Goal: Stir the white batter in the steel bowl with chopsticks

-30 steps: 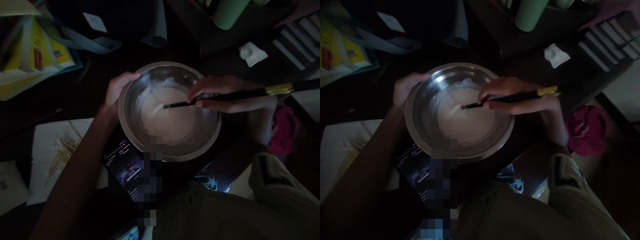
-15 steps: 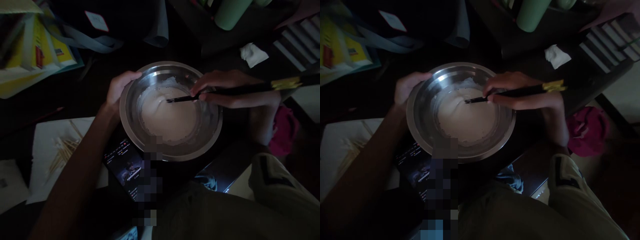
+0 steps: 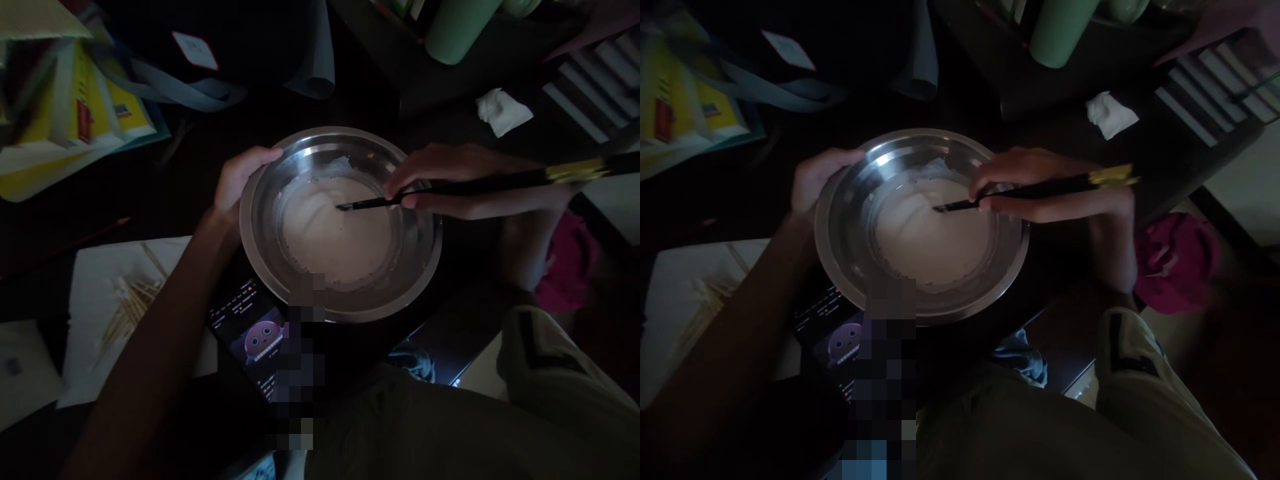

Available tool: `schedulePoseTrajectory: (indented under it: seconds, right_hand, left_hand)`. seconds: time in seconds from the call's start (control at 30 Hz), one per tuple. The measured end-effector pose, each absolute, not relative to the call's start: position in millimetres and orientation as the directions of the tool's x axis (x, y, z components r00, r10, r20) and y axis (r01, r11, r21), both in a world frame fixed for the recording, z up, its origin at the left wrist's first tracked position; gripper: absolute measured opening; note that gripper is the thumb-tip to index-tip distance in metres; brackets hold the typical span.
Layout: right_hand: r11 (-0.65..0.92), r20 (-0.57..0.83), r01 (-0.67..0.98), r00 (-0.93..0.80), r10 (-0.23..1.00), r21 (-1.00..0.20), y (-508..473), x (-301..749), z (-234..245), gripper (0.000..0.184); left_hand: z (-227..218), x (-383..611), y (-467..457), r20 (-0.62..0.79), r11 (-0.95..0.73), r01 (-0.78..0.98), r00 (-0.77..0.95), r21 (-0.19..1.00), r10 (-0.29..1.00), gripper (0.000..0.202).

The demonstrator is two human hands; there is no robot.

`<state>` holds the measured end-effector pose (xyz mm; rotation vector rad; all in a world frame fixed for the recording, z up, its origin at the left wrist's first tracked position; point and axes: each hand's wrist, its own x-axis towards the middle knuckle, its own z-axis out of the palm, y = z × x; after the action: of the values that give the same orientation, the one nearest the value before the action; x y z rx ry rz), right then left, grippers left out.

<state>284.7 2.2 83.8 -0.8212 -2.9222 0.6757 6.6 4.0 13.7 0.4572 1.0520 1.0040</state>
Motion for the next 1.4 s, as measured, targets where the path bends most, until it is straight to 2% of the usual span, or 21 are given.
schedulePoseTrajectory:
  seconds: [0.1, 0.17, 0.23, 0.27, 0.33, 0.43, 0.5, 0.63, 0.7, 0.73, 0.8, 0.87, 0.93, 1.0, 1.07, 1.13, 1.17, 1.23, 1.3, 1.37, 1.4]
  right_hand:
    - [0.791, -0.152, 0.364, -0.93, 0.334, -0.492, 6.0, 291.5, 91.6, 0.023]
    - [0.789, -0.14, 0.22, -0.975, 0.171, -0.573, 4.7, 285.0, 86.5, 0.023]
    - [0.797, -0.085, 0.134, -0.991, 0.104, -0.589, 1.3, 273.9, 76.7, 0.025]
    - [0.811, -0.043, 0.131, -0.991, 0.13, -0.57, -0.4, 269.0, 72.2, 0.026]
    - [0.83, 0.003, 0.236, -0.962, 0.275, -0.505, -2.4, 264.9, 68.2, 0.028]
    - [0.783, -0.055, 0.469, -0.869, 0.492, -0.408, -0.3, 274.5, 76.7, 0.03]
    - [0.767, -0.121, 0.49, -0.865, 0.487, -0.415, 2.9, 284.3, 85.0, 0.029]
    - [0.779, -0.131, 0.225, -0.974, 0.183, -0.586, 4.9, 284.0, 82.0, 0.025]
    - [0.787, -0.06, 0.13, -0.991, 0.118, -0.603, 2.7, 274.4, 72.0, 0.025]
    - [0.801, -0.029, 0.134, -0.989, 0.144, -0.584, 1.4, 269.9, 67.8, 0.026]
    - [0.82, 0.008, 0.23, -0.961, 0.275, -0.523, 0.1, 265.7, 65.0, 0.029]
    - [0.799, -0.012, 0.385, -0.903, 0.429, -0.462, 1.5, 270.4, 71.6, 0.029]
    - [0.765, -0.066, 0.46, -0.872, 0.485, -0.451, 5.5, 280.7, 83.3, 0.028]
    - [0.767, -0.125, 0.411, -0.906, 0.404, -0.493, 9.6, 289.0, 92.6, 0.026]
    - [0.78, -0.156, 0.282, -0.959, 0.235, -0.558, 11.0, 288.9, 93.5, 0.023]
    - [0.785, -0.119, 0.152, -0.988, 0.1, -0.601, 8.8, 280.1, 85.9, 0.021]
    - [0.79, -0.076, 0.107, -0.994, 0.077, -0.604, 6.7, 274.5, 80.3, 0.021]
    - [0.821, 0.015, 0.129, -0.986, 0.165, -0.556, 2.8, 266.1, 70.4, 0.021]
    - [0.836, 0.059, 0.275, -0.938, 0.342, -0.476, 1.7, 266.6, 67.0, 0.023]
    - [0.809, 0.034, 0.426, -0.877, 0.479, -0.405, 4.7, 275.7, 71.7, 0.026]
    - [0.804, 0.003, 0.45, -0.872, 0.49, -0.387, 7.4, 281.6, 76.1, 0.028]
  left_hand:
    - [13.2, 5.5, 4.4, -0.471, 0.491, -0.462, 0.167, 0.739, 0.866, 0.033]
    - [11.3, 4.2, 5.1, -0.452, 0.49, -0.458, 0.199, 0.742, 0.87, 0.033]
    - [9.3, 3.2, 5.7, -0.46, 0.493, -0.452, 0.19, 0.743, 0.868, 0.035]
    - [8.7, 3.1, 6.0, -0.469, 0.493, -0.449, 0.173, 0.745, 0.866, 0.035]
    - [8.6, 3.6, 6.1, -0.484, 0.491, -0.444, 0.138, 0.75, 0.864, 0.035]
    - [10.6, 4.8, 5.5, -0.496, 0.483, -0.448, 0.097, 0.752, 0.863, 0.033]
    - [12.2, 5.2, 4.9, -0.52, 0.501, -0.447, 0.09, 0.741, 0.849, 0.034]
    - [13.1, 4.8, 4.4, -0.523, 0.513, -0.444, 0.109, 0.735, 0.845, 0.037]
    - [12.7, 4.8, 4.4, -0.485, 0.492, -0.455, 0.141, 0.742, 0.863, 0.037]
    - [12.6, 4.8, 4.4, -0.467, 0.485, -0.46, 0.162, 0.743, 0.869, 0.037]
    - [12.5, 5.1, 4.4, -0.454, 0.481, -0.466, 0.177, 0.743, 0.873, 0.037]
    - [12.6, 5.3, 4.5, -0.478, 0.49, -0.464, 0.152, 0.738, 0.865, 0.036]
    - [12.7, 5.2, 4.7, -0.507, 0.5, -0.461, 0.12, 0.733, 0.854, 0.035]
    - [12.7, 4.8, 4.9, -0.518, 0.502, -0.46, 0.102, 0.733, 0.85, 0.033]
    - [12.6, 4.5, 5.1, -0.527, 0.506, -0.464, 0.096, 0.727, 0.844, 0.033]
    - [12.3, 4.4, 5.3, -0.534, 0.512, -0.477, 0.102, 0.714, 0.839, 0.035]
    - [12.0, 4.4, 5.4, -0.532, 0.516, -0.481, 0.117, 0.708, 0.839, 0.036]
    - [11.3, 4.2, 5.5, -0.5, 0.513, -0.484, 0.168, 0.709, 0.849, 0.037]
    - [10.7, 4.0, 5.4, -0.47, 0.506, -0.471, 0.202, 0.722, 0.859, 0.038]
    - [10.7, 3.8, 5.2, -0.488, 0.507, -0.448, 0.167, 0.736, 0.857, 0.038]
    - [10.9, 3.9, 5.1, -0.509, 0.511, -0.438, 0.134, 0.739, 0.85, 0.037]
